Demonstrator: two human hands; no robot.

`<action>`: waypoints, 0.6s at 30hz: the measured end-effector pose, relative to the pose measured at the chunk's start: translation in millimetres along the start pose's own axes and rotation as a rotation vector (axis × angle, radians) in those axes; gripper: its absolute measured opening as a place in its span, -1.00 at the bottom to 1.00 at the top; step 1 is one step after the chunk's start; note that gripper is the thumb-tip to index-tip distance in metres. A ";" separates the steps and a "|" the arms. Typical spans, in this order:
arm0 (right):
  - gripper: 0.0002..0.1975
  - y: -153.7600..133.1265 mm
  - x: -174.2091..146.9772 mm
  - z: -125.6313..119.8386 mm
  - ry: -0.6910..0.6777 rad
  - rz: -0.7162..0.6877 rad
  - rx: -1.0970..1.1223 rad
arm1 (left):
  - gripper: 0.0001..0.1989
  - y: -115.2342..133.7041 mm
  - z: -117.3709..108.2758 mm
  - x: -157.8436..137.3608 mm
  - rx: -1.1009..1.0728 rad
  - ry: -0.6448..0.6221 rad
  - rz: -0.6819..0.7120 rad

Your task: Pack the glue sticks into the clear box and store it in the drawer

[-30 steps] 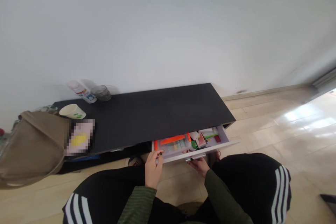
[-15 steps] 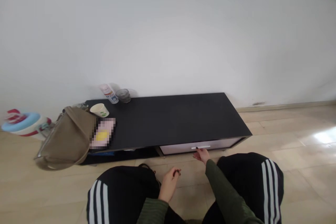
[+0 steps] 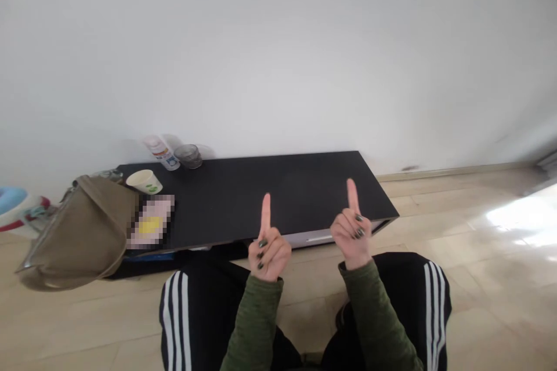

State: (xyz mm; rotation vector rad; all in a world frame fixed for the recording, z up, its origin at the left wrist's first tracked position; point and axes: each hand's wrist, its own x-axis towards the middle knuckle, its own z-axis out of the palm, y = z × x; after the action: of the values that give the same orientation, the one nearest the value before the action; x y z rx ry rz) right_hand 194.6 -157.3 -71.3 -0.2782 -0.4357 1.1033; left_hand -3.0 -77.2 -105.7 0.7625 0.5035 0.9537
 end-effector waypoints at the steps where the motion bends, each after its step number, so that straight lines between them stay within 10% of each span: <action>1: -0.18 4.6 3.4 -3.8 0.066 0.022 0.036 | -0.35 -4.0 6.1 7.6 -0.056 0.025 0.014; 10: -0.17 12.0 -1.3 -38.1 0.107 0.169 0.100 | -0.16 -5.2 2.8 5.4 -0.490 -0.147 -0.061; 14: -0.41 32.0 -18.6 -84.7 0.222 0.331 -0.033 | -0.42 -0.6 -17.3 -11.5 -0.189 0.047 -0.140; 18: -0.92 67.6 -37.2 -159.5 0.634 0.711 -0.330 | -0.73 6.3 -40.2 -50.5 0.263 0.348 -0.246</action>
State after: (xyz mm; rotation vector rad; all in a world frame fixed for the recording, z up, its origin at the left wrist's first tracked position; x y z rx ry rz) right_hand 201.8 -162.3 -248.3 -1.1001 0.0761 1.5435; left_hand -58.9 -104.5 -123.8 0.7509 1.0193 0.7998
